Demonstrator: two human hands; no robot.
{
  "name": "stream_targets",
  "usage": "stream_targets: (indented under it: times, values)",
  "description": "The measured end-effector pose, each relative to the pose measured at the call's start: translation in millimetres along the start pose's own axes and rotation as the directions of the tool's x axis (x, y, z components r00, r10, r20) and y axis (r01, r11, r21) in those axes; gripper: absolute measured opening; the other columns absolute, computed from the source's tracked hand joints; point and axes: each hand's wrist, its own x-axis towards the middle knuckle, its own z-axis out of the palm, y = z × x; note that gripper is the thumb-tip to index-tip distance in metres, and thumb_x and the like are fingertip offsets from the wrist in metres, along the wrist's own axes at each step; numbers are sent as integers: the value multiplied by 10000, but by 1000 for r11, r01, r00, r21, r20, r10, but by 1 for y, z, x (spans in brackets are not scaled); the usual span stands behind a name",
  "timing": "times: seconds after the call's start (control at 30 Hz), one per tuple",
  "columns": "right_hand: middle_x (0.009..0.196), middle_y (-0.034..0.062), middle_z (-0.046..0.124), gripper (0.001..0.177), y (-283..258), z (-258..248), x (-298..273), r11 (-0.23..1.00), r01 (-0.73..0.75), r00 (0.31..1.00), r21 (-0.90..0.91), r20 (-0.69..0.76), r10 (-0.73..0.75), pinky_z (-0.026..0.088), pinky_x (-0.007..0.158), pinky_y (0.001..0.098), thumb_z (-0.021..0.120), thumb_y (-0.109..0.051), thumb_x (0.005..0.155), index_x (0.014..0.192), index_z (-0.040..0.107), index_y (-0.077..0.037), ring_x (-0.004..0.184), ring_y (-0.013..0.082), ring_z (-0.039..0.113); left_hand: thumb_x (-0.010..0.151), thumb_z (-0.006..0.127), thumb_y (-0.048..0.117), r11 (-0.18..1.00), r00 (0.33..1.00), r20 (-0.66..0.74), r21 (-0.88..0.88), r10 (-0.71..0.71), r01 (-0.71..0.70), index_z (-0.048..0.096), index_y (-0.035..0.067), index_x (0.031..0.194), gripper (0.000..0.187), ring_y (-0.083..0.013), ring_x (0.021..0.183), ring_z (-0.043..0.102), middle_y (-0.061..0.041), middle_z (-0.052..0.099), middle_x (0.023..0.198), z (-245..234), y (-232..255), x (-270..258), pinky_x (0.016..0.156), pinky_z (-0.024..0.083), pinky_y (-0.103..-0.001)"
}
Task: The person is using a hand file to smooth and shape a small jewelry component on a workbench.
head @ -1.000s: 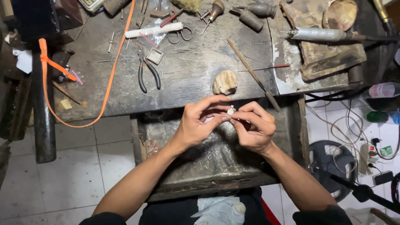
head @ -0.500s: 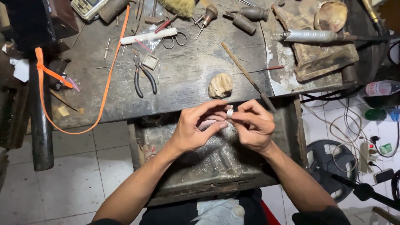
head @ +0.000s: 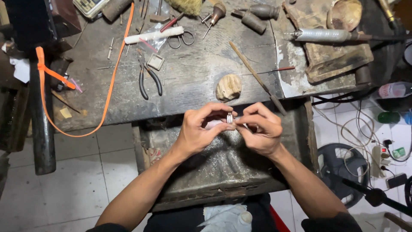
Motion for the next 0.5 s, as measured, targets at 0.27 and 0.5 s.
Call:
stream_targets:
  times: [0.27, 0.5]
  values:
    - [833, 182, 707, 121, 28, -25, -6, 979, 45, 995, -197, -78, -61, 516, 564, 367, 799, 25, 858, 977, 779, 25, 627, 273, 618, 840, 831, 135, 996, 996, -12, 20, 85, -85, 767, 84, 1079, 252, -245, 883, 781, -94, 795, 979, -3, 2, 4, 751, 628, -347]
    - [1118, 272, 690, 355, 22, -58, 60, 816, 64, 998, -575, 50, -43, 525, 909, 509, 716, 192, 923, 1264, 665, 111, 1047, 470, 679, 889, 781, 118, 997, 997, -8, 0, 74, -74, 666, 67, 1303, 433, -202, 921, 774, -82, 802, 1019, -9, -2, 0, 799, 605, -327]
